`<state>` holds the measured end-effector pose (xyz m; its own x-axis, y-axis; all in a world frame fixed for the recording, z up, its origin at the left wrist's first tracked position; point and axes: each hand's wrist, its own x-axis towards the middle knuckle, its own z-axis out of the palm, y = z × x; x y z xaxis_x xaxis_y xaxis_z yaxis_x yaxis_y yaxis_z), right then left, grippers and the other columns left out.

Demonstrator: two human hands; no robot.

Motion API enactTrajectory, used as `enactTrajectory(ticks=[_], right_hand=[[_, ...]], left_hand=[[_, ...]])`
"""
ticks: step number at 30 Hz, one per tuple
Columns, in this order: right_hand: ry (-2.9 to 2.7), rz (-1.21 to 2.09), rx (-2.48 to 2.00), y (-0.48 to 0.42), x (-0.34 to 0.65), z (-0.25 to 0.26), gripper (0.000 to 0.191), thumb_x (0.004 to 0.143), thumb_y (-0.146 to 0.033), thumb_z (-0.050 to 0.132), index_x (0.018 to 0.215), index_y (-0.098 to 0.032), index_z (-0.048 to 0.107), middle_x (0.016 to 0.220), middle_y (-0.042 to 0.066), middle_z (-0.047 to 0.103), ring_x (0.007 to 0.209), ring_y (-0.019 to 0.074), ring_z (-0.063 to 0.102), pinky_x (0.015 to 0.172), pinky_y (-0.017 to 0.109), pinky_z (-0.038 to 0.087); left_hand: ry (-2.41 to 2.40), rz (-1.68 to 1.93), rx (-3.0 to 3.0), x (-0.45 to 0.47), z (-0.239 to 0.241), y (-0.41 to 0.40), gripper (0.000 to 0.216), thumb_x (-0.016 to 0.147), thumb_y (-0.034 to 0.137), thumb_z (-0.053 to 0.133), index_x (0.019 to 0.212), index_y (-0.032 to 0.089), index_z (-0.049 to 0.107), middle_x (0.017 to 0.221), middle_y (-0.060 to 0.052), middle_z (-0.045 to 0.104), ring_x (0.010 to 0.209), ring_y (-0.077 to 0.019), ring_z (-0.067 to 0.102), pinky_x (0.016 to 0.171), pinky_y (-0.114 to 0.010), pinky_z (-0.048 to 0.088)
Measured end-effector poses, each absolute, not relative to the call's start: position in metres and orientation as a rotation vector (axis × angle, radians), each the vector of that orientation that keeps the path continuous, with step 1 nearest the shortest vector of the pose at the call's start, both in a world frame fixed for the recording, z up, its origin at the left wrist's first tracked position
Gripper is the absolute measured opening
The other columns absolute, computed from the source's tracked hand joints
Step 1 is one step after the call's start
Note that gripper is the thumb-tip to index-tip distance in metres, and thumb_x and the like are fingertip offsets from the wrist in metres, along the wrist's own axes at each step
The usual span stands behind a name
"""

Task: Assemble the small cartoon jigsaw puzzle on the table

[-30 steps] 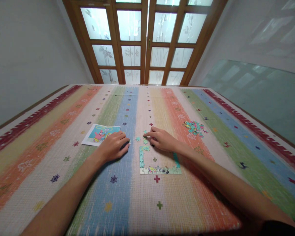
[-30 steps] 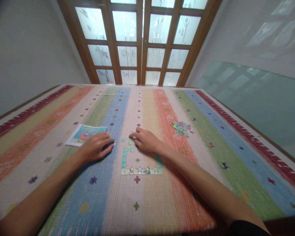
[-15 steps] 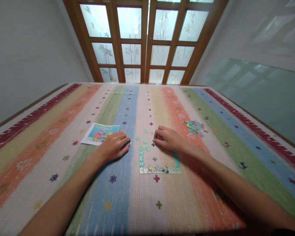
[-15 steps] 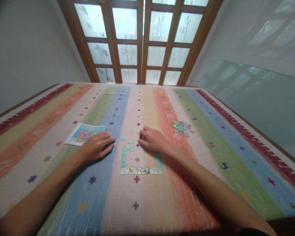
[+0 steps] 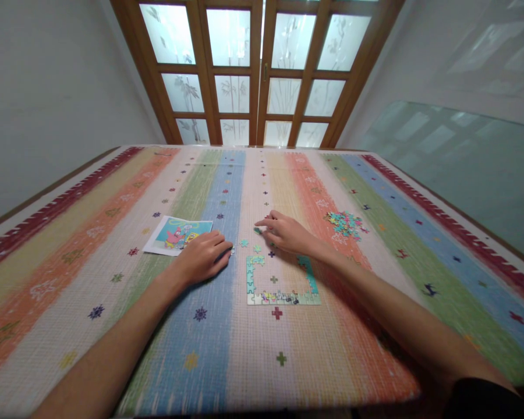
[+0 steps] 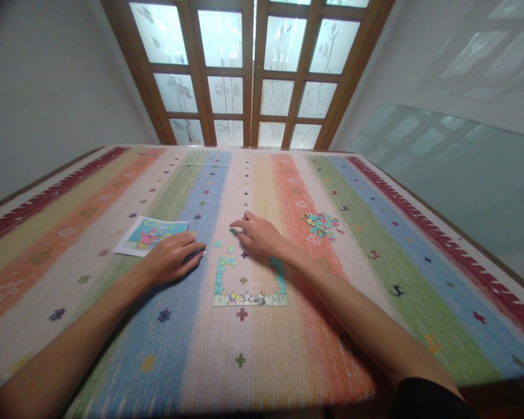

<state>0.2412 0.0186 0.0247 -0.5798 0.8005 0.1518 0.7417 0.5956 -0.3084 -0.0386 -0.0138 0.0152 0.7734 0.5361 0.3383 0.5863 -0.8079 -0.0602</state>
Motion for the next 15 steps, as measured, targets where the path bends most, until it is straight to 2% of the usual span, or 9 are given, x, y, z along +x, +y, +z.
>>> enactTrajectory(ticks=[6, 9, 11, 13, 15], right_hand=[[-2.613, 0.358, -1.237, 0.038, 0.236, 0.020, 0.026, 0.097, -0.013, 0.055, 0.117, -0.019, 0.071, 0.101, 0.010, 0.061, 0.084, 0.0189, 0.058, 0.081, 0.032, 0.046], [-2.593, 0.351, -1.268, 0.043, 0.236, 0.020, 0.016, 0.093, -0.014, 0.062, 0.106, -0.018, 0.071, 0.098, 0.009, 0.062, 0.084, 0.0189, 0.058, 0.081, 0.032, 0.046], [-2.590, 0.353, -1.289, 0.045, 0.238, 0.022, 0.007, 0.093, -0.021, 0.067, 0.097, -0.017, 0.071, 0.093, 0.008, 0.063, 0.083, 0.0198, 0.058, 0.079, 0.032, 0.045], [-2.592, 0.351, -1.300, 0.045, 0.241, 0.025, 0.012, 0.095, -0.026, 0.066, 0.090, -0.017, 0.071, 0.089, 0.009, 0.063, 0.082, 0.0207, 0.057, 0.077, 0.032, 0.045], [-2.594, 0.359, -1.272, 0.045, 0.244, 0.029, 0.014, 0.097, -0.024, 0.061, 0.094, -0.016, 0.072, 0.088, 0.009, 0.063, 0.083, 0.0209, 0.057, 0.079, 0.033, 0.045]], left_hand=[[-0.884, -0.482, -2.771, -0.040, 0.017, -0.014, 0.029, 0.101, 0.024, 0.042, 0.103, 0.016, 0.069, 0.084, -0.008, 0.066, 0.081, -0.0227, 0.059, 0.074, -0.037, 0.050], [-0.833, -0.500, -2.732, -0.037, 0.021, -0.017, 0.029, 0.101, 0.021, 0.040, 0.107, 0.015, 0.069, 0.084, -0.009, 0.066, 0.080, -0.0225, 0.058, 0.072, -0.036, 0.050], [-0.792, -0.538, -2.705, -0.033, 0.024, -0.022, 0.030, 0.101, 0.021, 0.040, 0.107, 0.015, 0.068, 0.084, -0.009, 0.066, 0.080, -0.0223, 0.058, 0.071, -0.036, 0.050], [-0.746, -0.574, -2.697, -0.028, 0.026, -0.027, 0.028, 0.102, 0.020, 0.041, 0.106, 0.014, 0.068, 0.083, -0.009, 0.066, 0.080, -0.0223, 0.058, 0.072, -0.036, 0.050], [-0.708, -0.587, -2.719, -0.022, 0.026, -0.032, 0.027, 0.102, 0.020, 0.042, 0.106, 0.014, 0.068, 0.084, -0.008, 0.066, 0.080, -0.0221, 0.058, 0.073, -0.036, 0.051]])
